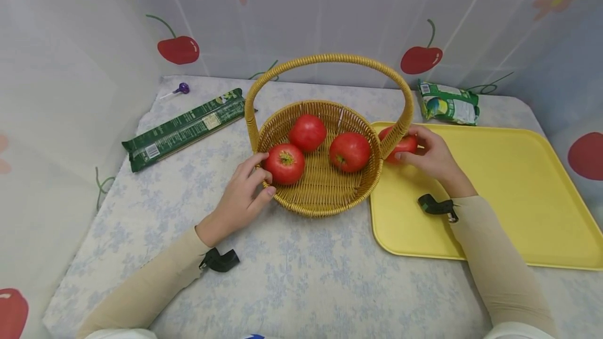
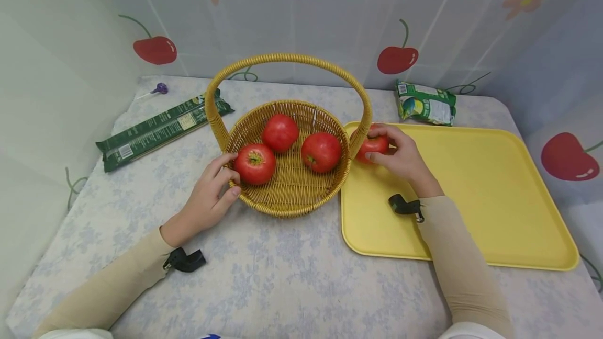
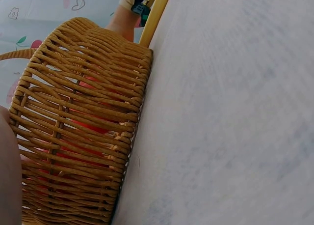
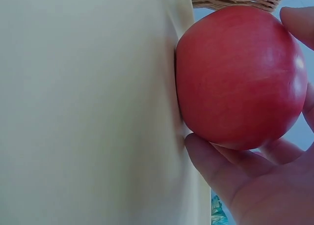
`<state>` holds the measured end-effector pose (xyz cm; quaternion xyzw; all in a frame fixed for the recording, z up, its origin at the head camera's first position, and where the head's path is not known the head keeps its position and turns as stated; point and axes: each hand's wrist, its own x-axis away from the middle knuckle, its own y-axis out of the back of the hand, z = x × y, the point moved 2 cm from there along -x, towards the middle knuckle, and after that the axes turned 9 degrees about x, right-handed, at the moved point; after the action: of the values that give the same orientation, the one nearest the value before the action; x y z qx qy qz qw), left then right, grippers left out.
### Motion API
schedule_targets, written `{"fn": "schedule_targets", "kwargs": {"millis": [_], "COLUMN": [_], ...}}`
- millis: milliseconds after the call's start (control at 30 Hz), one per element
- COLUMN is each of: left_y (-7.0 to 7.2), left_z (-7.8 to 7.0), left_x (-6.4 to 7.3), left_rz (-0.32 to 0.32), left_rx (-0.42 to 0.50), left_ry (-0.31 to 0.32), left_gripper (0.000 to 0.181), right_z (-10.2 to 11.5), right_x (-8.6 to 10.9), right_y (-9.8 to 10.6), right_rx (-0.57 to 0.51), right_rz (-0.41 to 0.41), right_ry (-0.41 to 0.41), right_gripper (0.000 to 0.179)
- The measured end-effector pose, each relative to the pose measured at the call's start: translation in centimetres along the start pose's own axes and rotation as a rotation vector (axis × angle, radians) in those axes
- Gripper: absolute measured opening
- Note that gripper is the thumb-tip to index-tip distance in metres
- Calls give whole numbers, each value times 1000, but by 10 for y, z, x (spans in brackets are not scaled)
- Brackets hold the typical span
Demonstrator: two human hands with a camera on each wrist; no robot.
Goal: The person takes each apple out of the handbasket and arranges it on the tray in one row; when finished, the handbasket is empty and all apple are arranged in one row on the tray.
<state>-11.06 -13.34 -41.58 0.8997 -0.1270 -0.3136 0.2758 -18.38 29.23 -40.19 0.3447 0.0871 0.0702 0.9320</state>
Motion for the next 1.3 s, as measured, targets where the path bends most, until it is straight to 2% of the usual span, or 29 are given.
{"fn": "schedule_targets", "kwargs": {"millis": [400, 933, 1133, 1300], "left_y": [0, -1, 0, 1], "left_z": [1, 0, 0, -1], "left_x": [1, 0, 0, 0], "left_rz": [-4, -9, -6, -1], "left_rx": [-7, -3, -2, 5], "left_ry": [-3, -14, -10, 0], "left_gripper": [63, 63, 63, 64], "right_z": [-1, -1, 1, 4], "right_x": [-1, 0, 0, 1], "right_y": [-1, -1, 1, 6], "right_rx": [-81, -78, -84, -132], "right_rz": [8, 8, -13, -40], "right_ry": [9, 3, 26, 71], "right_gripper": [33, 34, 33, 36]}}
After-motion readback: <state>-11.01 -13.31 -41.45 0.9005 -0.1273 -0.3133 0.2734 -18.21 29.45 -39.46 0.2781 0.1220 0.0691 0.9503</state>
